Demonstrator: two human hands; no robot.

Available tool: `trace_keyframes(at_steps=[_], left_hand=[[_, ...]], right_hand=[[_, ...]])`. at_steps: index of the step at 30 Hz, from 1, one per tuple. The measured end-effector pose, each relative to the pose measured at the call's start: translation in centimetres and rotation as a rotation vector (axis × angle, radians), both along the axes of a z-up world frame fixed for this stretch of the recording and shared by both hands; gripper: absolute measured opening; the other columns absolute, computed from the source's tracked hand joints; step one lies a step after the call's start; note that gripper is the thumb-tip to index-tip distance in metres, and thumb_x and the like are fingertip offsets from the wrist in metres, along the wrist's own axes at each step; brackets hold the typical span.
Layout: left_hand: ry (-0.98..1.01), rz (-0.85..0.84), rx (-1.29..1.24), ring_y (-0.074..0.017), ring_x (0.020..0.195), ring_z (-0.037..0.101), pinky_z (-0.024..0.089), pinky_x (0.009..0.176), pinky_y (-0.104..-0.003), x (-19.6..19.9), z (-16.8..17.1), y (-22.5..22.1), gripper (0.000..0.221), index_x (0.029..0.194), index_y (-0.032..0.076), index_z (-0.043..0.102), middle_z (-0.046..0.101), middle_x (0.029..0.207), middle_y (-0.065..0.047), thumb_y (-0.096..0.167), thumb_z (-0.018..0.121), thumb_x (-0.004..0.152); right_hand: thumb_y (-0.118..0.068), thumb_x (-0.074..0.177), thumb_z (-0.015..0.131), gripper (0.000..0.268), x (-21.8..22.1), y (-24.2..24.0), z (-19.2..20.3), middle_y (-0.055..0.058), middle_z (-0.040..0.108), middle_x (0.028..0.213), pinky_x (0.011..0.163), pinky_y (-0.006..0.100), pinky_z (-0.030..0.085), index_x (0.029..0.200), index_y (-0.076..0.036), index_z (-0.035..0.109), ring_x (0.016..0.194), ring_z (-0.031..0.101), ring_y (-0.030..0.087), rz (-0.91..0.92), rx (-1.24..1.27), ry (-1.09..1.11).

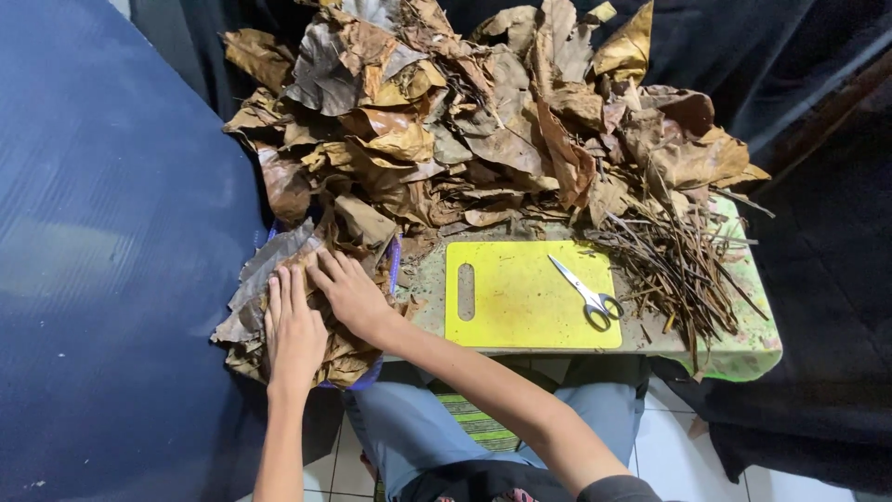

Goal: Trimming dried leaves on a cutting board using scissors to remove stems or veins.

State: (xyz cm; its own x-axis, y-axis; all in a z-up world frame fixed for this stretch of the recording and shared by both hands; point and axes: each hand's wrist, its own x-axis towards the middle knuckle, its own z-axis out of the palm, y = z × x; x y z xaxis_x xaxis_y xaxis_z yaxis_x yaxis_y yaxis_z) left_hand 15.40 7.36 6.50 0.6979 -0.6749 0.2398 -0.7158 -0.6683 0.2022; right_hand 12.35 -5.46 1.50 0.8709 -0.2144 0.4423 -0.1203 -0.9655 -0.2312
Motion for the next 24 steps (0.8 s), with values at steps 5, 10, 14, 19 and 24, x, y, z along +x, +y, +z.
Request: trace_keyframes(at_steps=[5,10,14,19,24], left_hand=[[-0.092,-0.018,-0.016,-0.0375,0.149,0.032,0.026,0.121,-0.05,0.3,-1.8,-0.3,0.065,0.154,0.0,0.04,0.035,0.162,-0.021,0.006,0.046,0.09],[-0.065,-0.014,-0.022,-0.0375,0.152,0.028,0.021,0.123,-0.05,0.4,-3.8,-0.3,0.065,0.156,0.001,0.037,0.029,0.165,-0.021,0.007,0.045,0.092],[0.007,-0.014,-0.037,-0.0368,0.153,0.023,0.016,0.124,-0.05,0.4,-4.9,-0.4,0.062,0.158,0.001,0.033,0.023,0.167,-0.02,0.013,0.04,0.098],[-0.034,0.005,0.014,-0.0365,0.154,0.021,0.015,0.125,-0.051,0.7,-6.0,-0.6,0.059,0.158,0.001,0.032,0.022,0.168,-0.02,0.024,0.038,0.104],[0.032,0.018,0.143,-0.036,0.156,0.014,0.009,0.127,-0.051,2.1,-7.2,-0.3,0.06,0.159,0.003,0.026,0.016,0.169,-0.019,0.029,0.032,0.105]], right_hand=[[-0.012,0.097,0.052,0.047,0.1,-1.2,-1.9,0.017,0.048,0.146,0.105,0.043,0.045,0.144,-0.015,0.049,0.133,0.053,0.038,0.068,0.102,-0.033],[-0.014,0.099,0.049,0.046,-0.4,-1.2,-2.4,0.016,0.048,0.148,0.105,0.043,0.046,0.146,-0.016,0.049,0.131,0.056,0.036,0.068,0.138,0.007],[-0.017,0.1,0.05,0.045,-0.5,-1.1,-2.6,0.012,0.048,0.15,0.105,0.041,0.047,0.145,-0.018,0.05,0.129,0.058,0.031,0.043,0.126,0.08],[-0.022,0.098,0.053,0.045,0.0,-1.2,-2.9,0.011,0.05,0.149,0.103,0.042,0.048,0.143,-0.019,0.053,0.125,0.061,0.03,0.029,0.107,0.156],[-0.02,0.099,0.054,0.044,-0.2,-1.3,-2.3,0.009,0.051,0.148,0.101,0.042,0.051,0.143,-0.019,0.055,0.124,0.063,0.03,0.034,0.141,0.147]])
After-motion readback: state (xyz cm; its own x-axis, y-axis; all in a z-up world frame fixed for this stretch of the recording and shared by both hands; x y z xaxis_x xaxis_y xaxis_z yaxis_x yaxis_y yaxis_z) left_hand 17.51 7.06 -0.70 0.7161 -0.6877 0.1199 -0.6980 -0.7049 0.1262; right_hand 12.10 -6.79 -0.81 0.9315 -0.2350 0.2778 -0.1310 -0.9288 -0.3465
